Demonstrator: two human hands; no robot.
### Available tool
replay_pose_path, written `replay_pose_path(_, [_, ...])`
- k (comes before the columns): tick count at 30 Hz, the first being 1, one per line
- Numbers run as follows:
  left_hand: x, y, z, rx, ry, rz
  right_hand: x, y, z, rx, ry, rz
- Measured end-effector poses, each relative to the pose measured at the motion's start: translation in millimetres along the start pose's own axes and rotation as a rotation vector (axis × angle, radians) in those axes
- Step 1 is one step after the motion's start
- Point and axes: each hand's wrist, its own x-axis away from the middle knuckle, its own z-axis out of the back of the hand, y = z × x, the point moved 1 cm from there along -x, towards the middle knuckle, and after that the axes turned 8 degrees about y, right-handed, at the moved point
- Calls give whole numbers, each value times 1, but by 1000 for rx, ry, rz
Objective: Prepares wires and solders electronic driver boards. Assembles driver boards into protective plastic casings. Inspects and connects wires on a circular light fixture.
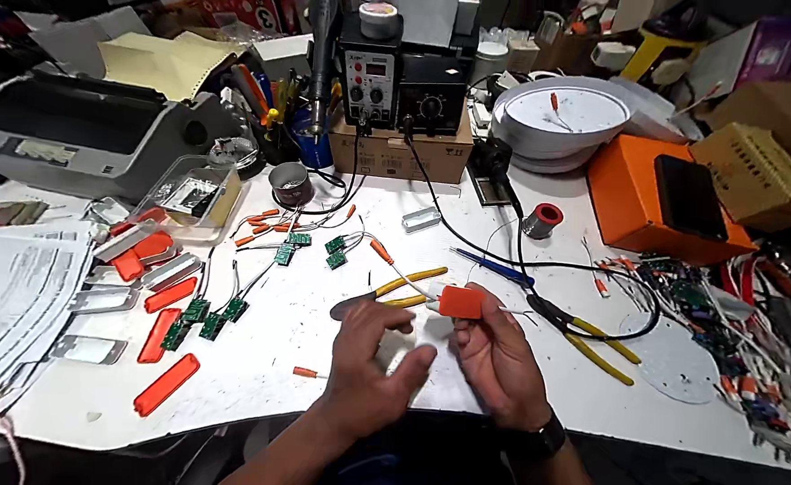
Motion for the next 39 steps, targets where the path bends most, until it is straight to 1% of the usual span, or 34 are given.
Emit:
replay_pose_path(2, [-9,-1,-6,243,51,188,3,3,2,29,-31,35])
replay_pose_path(3, [-13,-1,-7,329,78,242,5,5,3,38,-38,58])
replay_pose_path(5, [-16,-2,-9,400,93,294,8,5,4,64,-32,101])
replay_pose_path(8, [-13,-6,-7,440,36,305,11,1,3,102,-44,147])
replay_pose_path(11, [-9,-10,-6,482,15,286,13,3,3,104,-57,156])
replay_pose_path(17, [-2,-18,-3,567,0,281,14,12,6,9,-70,63])
replay_pose_path(19, [0,-21,-4,567,48,249,15,14,4,31,-66,81])
replay_pose_path(21, [1,-23,-7,534,137,225,19,17,0,55,-38,103])
replay_pose_path(23, [-3,-25,-8,497,175,252,21,20,-4,86,2,138])
replay_pose_path(26, [-7,-29,-5,493,133,283,18,19,-4,144,32,179])
replay_pose_path(28, [-6,-32,-3,512,139,283,16,17,-2,181,29,193])
replay_pose_path(30, [-3,-33,-3,518,226,322,17,19,-1,206,43,213])
replay_pose_path(32, [-3,-33,-5,571,343,401,18,22,-2,232,85,231])
replay_pose_path(33, [-5,-33,-4,600,364,436,19,23,-2,246,102,233])
replay_pose_path(36, [-7,-36,-1,642,304,522,16,24,1,261,101,235])
replay_pose_path(39, [-10,-37,5,669,237,552,13,22,2,303,93,237])
